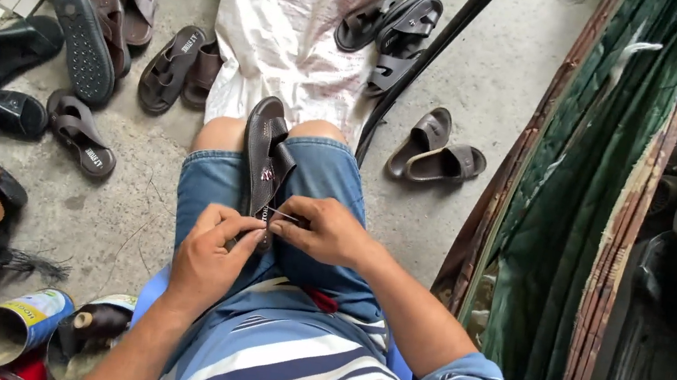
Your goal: Hand-stitching a strap onto a leather sandal using a needle and thread.
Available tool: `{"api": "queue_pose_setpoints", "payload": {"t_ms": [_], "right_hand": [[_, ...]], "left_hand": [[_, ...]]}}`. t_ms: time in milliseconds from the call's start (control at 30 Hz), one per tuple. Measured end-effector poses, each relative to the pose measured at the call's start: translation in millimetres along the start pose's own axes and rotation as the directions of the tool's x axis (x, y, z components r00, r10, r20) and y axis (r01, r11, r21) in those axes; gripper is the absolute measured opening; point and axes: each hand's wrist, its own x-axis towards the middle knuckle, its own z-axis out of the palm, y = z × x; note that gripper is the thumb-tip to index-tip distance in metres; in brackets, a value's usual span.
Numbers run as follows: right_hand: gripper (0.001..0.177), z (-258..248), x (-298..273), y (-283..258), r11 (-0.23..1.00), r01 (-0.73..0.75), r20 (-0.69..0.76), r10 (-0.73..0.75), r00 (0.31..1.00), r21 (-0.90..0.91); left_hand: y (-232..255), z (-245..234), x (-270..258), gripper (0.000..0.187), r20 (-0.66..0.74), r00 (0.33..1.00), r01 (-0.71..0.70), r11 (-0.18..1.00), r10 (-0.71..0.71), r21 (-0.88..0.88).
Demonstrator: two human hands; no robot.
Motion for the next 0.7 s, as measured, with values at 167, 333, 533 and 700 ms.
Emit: {"api": "queue_pose_setpoints", "payload": {"t_ms": [167,333,533,700], "right_hand": [[0.010,-2.1,-1.6,-11.0,0.987,0.063,-0.134,-0.043,0.990,0.150],[0.037,3.0,0.8,-20.7,0.989,0.115,-0.169,-0.098,0.981,0.090],[0.013,0.8,0.8,-6.1,1.000,0.020,-0.146,-0.016,0.989,0.023],[0.014,0.1,-0.9,-15.0,0.996,0.018,-0.114,-0.007,0.993,0.091]], "left_hand": [[-1.5,-3.4,1.9,0.011,-0.050,0.995,-0.094,0.987,0.088,-0.132],[-3.5,-3.3,4.4,0.012,-0.062,0.995,-0.089,0.976,0.078,-0.199],[-9.1,-5.9,5.8,0.009,-0.075,0.997,-0.055,0.967,0.038,-0.251],[-2.2,-5.9,4.5,0.009,-0.052,0.986,-0.169,0.961,0.161,-0.217]]}}
